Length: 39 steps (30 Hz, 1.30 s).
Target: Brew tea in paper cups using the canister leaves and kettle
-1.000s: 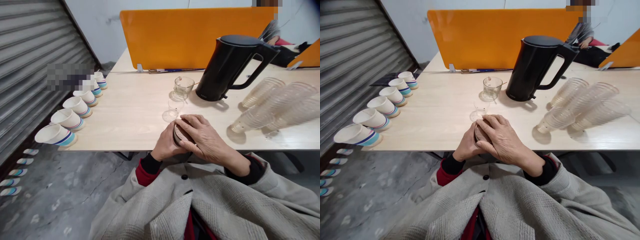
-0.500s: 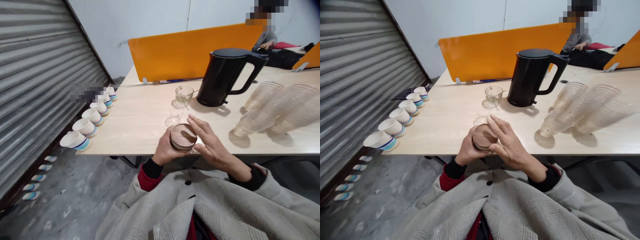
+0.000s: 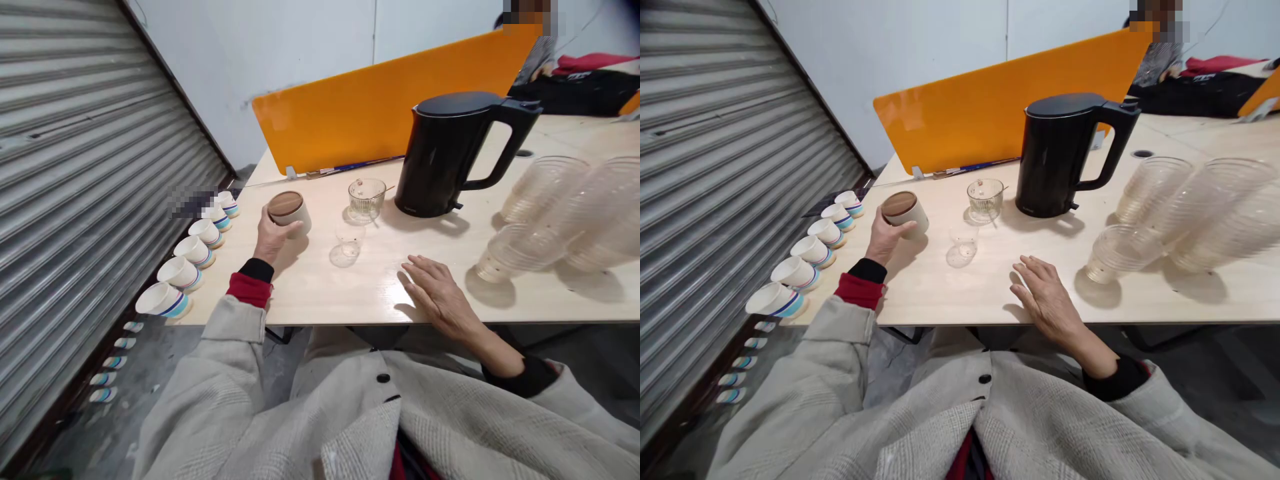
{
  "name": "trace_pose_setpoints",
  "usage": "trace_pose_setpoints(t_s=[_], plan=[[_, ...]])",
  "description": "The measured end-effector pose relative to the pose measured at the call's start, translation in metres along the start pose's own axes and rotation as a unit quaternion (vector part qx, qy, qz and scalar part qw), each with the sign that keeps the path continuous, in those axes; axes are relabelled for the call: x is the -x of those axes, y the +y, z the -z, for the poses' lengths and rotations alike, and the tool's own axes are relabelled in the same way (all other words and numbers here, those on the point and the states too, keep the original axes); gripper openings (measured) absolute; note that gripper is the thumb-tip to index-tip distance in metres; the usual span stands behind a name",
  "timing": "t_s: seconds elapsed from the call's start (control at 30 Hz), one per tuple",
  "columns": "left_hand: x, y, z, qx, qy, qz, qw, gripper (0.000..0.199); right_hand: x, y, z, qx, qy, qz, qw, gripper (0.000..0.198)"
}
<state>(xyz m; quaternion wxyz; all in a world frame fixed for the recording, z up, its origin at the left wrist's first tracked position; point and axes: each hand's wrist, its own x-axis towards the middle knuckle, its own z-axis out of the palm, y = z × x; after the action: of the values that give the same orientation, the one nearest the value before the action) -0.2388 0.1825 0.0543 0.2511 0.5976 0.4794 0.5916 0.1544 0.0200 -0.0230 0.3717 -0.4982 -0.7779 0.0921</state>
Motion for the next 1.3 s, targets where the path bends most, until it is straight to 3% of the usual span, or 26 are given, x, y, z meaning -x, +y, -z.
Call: trace_pose_setpoints(t_s=[0.3,0.57,0.77,0.83,0.97,1.03,1.1,1.2,1.3], plan=[[-0.045,-0.048,-0.044,0.069,-0.028,0.098,0.992,0.087,0.003,-0.005,-0.001,0.018,-0.012,-0.012,1.0,0.044],[-0.062,-0.063,-0.052,0.072,-0.082,0.084,0.99,0.09,-0.003,-0.015,0.005,0.009,-0.015,-0.031,0.999,0.044],[-0.059,-0.06,-0.044,0.068,-0.117,0.115,0.984,0.105,0.008,-0.018,0.021,-0.024,0.059,-0.036,0.997,0.038],[-0.061,-0.059,-0.035,0.052,-0.095,0.112,0.988,0.11,0.014,-0.021,0.029,-0.036,0.075,-0.035,0.996,0.037],[-0.059,-0.048,-0.016,0.004,0.043,0.055,0.998,0.097,0.022,-0.031,0.048,-0.041,0.111,-0.043,0.992,0.035],[-0.05,-0.036,-0.012,-0.016,0.103,-0.004,0.995,0.087,0.024,-0.037,0.062,-0.013,0.173,-0.048,0.984,0.036],[-0.037,-0.023,-0.013,-0.034,0.124,-0.058,0.99,0.081,0.024,-0.039,0.078,0.059,0.269,-0.051,0.96,0.039],[-0.013,-0.007,-0.022,-0.059,0.12,-0.088,0.987,0.074,0.021,-0.023,0.101,0.166,0.342,-0.085,0.921,0.063],[0.006,0.003,-0.032,-0.079,0.109,-0.102,0.986,0.071,0.014,0.01,0.11,0.175,0.3,-0.149,0.926,0.098]])
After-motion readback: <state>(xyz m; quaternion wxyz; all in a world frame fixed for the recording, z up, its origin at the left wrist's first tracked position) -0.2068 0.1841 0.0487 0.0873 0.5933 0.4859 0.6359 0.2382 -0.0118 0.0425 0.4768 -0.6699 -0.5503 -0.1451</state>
